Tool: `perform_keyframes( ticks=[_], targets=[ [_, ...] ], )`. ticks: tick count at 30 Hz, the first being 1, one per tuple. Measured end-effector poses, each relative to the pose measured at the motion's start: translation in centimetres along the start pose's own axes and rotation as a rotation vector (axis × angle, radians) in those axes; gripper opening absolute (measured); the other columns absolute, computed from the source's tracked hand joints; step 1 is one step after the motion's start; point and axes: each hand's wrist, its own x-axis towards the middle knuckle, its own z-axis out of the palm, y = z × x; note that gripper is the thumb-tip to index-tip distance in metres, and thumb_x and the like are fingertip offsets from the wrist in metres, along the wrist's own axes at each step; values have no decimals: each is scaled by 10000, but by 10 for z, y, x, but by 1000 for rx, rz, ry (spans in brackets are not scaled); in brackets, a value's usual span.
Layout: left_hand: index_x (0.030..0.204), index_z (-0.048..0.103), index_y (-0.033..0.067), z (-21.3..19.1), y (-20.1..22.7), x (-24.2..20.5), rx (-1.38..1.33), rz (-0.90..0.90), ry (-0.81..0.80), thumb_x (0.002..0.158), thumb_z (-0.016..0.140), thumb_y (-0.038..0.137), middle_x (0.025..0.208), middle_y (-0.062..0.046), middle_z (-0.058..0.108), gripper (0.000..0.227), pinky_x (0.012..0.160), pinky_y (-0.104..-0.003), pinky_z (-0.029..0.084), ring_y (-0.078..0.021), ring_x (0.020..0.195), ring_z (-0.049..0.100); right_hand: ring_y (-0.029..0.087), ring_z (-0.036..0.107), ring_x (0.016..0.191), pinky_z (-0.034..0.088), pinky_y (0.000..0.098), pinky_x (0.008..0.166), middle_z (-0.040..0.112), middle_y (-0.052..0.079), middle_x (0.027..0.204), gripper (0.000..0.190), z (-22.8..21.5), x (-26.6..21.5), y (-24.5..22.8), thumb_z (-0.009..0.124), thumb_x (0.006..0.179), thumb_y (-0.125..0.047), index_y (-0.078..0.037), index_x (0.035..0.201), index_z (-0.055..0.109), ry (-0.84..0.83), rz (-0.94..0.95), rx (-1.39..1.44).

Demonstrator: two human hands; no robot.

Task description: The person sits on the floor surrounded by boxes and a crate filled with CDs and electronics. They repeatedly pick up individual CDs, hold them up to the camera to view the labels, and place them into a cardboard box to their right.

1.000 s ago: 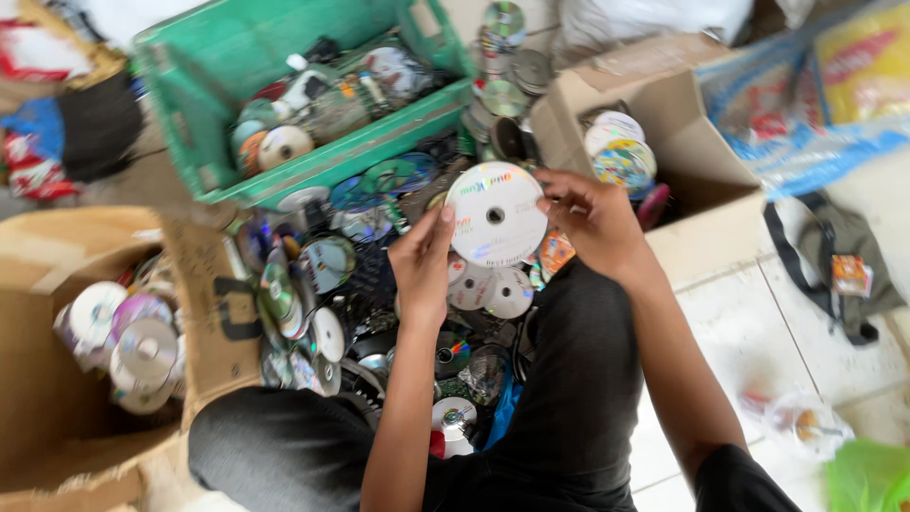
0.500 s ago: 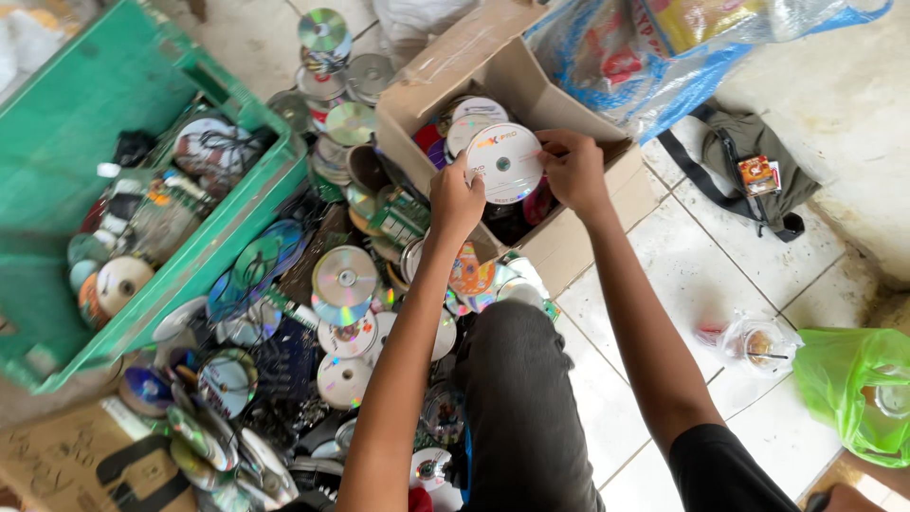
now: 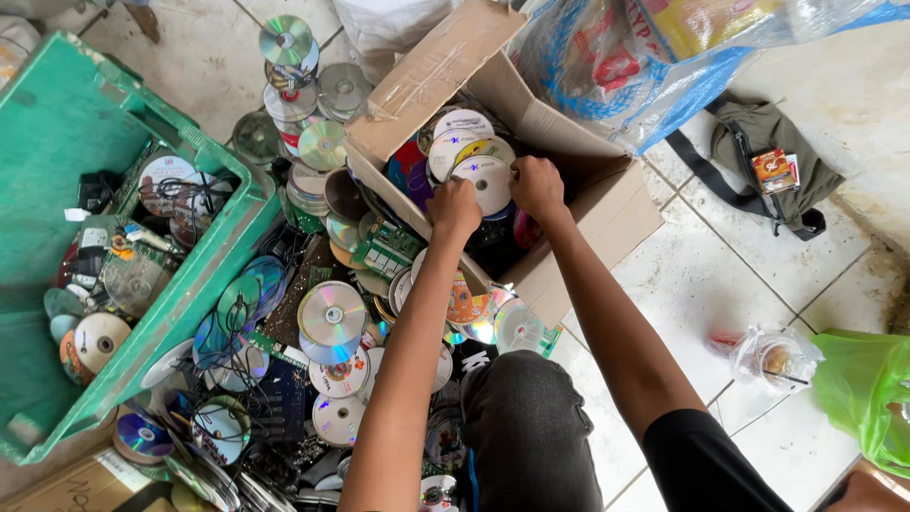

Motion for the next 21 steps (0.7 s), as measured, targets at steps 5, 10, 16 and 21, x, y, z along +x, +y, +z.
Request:
perform_keyframes(
  ticks=[5,10,16,21],
  targets=[
    [1091,672,-101,-22,16,-41,-83,72,166,874,712,96,979,-273,695,296,721,-581,622,-428,940,715,393,735,897,608,547,796,750,150,962,278,-21,-14,-19,730,925,-211,-78,1167,763,23,-32,51],
    [1131,668,-106,-104,30,-146,-257,168,431,944,586,37,975,-264,688,249,695,-548,623,-462,876,720,300,716,749,587,504,707,756,65,924,210,-88,-82,-94,707,969,-252,-171,1157,755,109,-198,264],
    [892,625,16,-169,-3,-303,-367,103,569,978,532,98,780,-168,634,151,621,-545,579,-445,798,688,208,674,602,515,327,499,760,154,873,100,-160,-197,-209,691,972,-44,-40,1048,756,32,-539,484],
    [976,705,208,-186,-47,-438,-310,-189,575,974,608,253,892,5,752,107,731,-491,623,-265,844,762,223,627,548,465,323,491,745,150,797,69,-186,-289,-288,662,934,26,12,935,730,-83,-817,556]
  ],
)
